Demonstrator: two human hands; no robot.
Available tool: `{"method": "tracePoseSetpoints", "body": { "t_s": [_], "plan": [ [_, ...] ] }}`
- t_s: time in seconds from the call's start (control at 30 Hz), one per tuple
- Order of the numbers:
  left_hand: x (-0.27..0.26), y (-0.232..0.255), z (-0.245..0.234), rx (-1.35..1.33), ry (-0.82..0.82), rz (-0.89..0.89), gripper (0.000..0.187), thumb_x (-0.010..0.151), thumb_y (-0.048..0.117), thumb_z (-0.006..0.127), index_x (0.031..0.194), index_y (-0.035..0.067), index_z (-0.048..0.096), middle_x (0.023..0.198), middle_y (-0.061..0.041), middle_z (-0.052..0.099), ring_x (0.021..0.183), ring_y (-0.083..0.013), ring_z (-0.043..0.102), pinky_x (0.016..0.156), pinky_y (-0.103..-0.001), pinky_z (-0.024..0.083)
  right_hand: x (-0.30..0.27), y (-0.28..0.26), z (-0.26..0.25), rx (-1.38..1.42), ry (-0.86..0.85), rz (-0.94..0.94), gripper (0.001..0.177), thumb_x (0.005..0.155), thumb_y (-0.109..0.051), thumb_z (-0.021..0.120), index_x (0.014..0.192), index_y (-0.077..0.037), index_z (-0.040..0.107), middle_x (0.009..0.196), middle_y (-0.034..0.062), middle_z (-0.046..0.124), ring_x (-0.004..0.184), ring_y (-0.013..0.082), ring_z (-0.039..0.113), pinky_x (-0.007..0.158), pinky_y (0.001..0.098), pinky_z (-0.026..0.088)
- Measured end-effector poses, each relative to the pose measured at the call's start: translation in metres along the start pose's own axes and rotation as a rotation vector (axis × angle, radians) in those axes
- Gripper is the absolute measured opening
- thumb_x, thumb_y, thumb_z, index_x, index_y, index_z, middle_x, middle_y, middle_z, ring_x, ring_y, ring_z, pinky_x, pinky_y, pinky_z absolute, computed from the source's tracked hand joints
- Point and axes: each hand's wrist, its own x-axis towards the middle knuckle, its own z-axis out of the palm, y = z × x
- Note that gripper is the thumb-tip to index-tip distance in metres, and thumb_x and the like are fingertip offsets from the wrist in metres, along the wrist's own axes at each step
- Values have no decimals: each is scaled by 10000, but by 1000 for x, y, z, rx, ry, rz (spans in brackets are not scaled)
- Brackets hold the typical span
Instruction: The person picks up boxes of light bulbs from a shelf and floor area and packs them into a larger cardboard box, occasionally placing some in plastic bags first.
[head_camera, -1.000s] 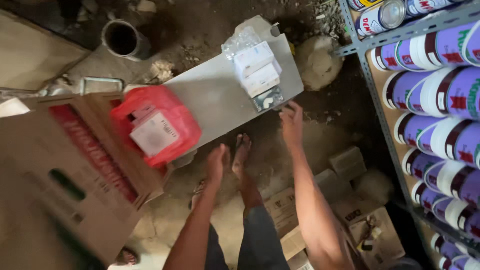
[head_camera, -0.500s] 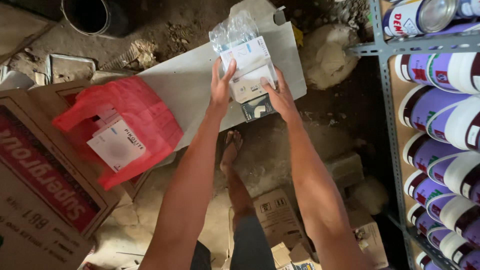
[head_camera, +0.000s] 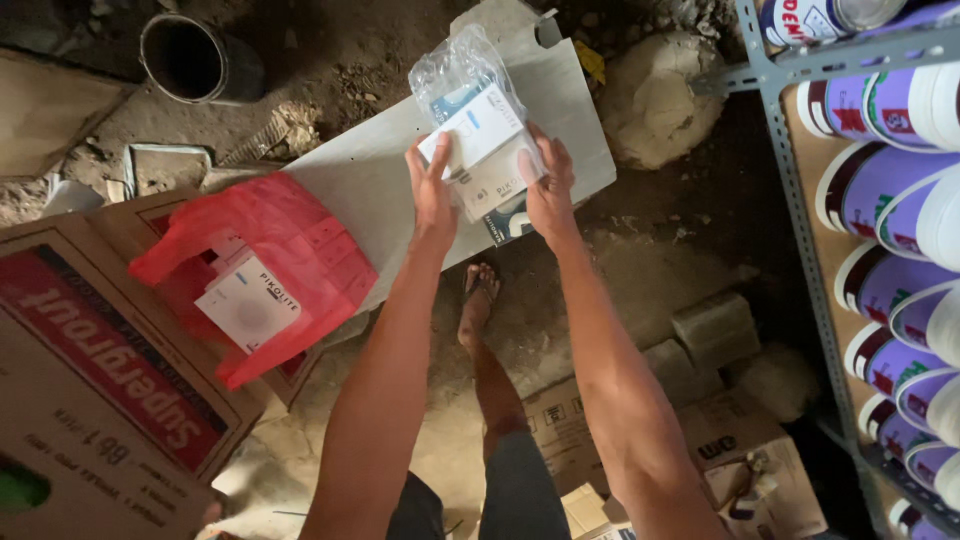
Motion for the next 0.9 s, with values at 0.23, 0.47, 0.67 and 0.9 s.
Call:
{"method": "tracePoseSetpoints", "body": {
  "t_s": [0.23, 0.47, 0.67, 0.9],
  "plan": [
    [-100, 42, -7, -179, 5, -4, 808, 837, 457, 704, 1475, 305, 232, 1532, -237, 211, 1398, -441, 236, 1093, -624, 161, -75, -63, -21, 166, -42, -67, 570, 997, -483, 480, 1441, -145, 365, 1461, 237, 304, 1325, 481, 347, 1035, 632, 327],
    [-138, -23, -102, -378, -13, -64, 556, 887, 268, 700, 1388, 197, 468, 1361, -164, 533, 1217, -318, 542, 979, -505, 480, -173, -75, -9, 348, 6, -10, 391, 1015, -410, 478, 1333, -200, 569, 1293, 142, 526, 1291, 395, 434, 1072, 576, 362],
    [-181, -55, -144, -296, -141, -155, 700, 867, 277, 727, 1453, 204, 349, 1472, -167, 392, 1282, -398, 472, 1001, -597, 453, -258, -77, -8, 415, 109, 195, 352, 996, -342, 529, 1324, -220, 566, 1320, 122, 466, 1324, 402, 381, 1066, 606, 366],
    [-249, -84, -160, -148, -236, -172, 604, 893, 203, 675, 1421, 208, 382, 1359, -176, 490, 1213, -335, 545, 1017, -523, 456, -344, -32, -11, 441, 369, 305, 298, 982, -330, 580, 1257, -224, 621, 1263, 91, 552, 1269, 331, 479, 1070, 532, 397]
  ]
}}
